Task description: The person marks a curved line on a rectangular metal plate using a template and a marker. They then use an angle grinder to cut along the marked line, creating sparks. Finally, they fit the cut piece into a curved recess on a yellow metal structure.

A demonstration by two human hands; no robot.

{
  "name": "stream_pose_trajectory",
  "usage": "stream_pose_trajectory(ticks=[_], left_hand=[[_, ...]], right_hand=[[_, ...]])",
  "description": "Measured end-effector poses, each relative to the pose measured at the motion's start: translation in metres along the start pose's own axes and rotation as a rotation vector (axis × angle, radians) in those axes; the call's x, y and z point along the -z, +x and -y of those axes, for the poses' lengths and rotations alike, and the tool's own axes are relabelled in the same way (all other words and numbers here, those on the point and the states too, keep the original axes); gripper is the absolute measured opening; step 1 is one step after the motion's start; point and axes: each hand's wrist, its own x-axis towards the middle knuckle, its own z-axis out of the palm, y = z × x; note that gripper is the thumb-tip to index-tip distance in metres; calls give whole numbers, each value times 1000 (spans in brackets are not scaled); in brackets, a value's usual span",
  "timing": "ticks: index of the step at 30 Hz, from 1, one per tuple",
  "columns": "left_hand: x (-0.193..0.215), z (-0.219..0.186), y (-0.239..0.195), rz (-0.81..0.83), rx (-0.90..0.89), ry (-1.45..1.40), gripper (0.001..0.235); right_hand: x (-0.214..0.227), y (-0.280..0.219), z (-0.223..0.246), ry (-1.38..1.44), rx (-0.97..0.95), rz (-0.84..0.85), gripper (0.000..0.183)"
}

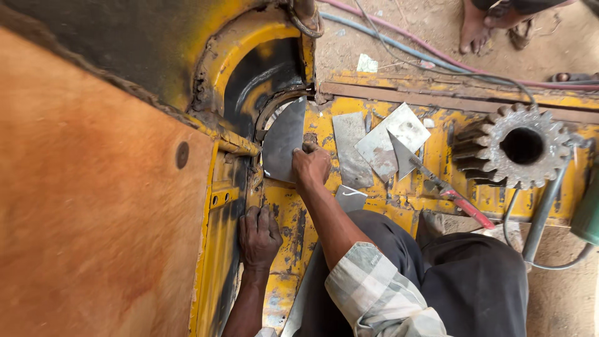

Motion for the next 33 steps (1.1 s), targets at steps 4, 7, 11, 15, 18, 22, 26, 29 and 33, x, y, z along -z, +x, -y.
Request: stream_pose_trajectory(ticks=[4, 7, 11, 15, 18, 22, 26, 29, 33], left_hand=[[0, 4, -2, -11, 5, 15, 18], [-2, 4, -4, -12, 13, 2, 19], [-1, 6, -2, 7, 22, -8, 19], [0, 6, -4, -5, 13, 14, 18], [-1, 4, 1, 5, 19, 16, 17], [-1, 2, 4, 2, 17, 15, 16], [1, -1, 7, 31, 27, 19, 17], [-1, -3, 8, 2, 17, 15, 18], [-4, 3, 2, 17, 27, 19, 17]], right_hand=[[6, 10, 4, -40, 35, -39, 39], [8, 19, 6, -18, 57, -33, 38], [-4, 22, 7, 20, 89, -57, 40], [-24, 14, 8, 291, -54, 20, 39], [-32, 11, 17, 333, -39, -28, 38], [-38, 6, 23, 223, -30, -67, 33], [-36, 3, 24, 381, -74, -66, 34], [-32, 3, 29, 475, -133, -29, 31], [-23, 8, 33, 181, -23, 30, 29]])
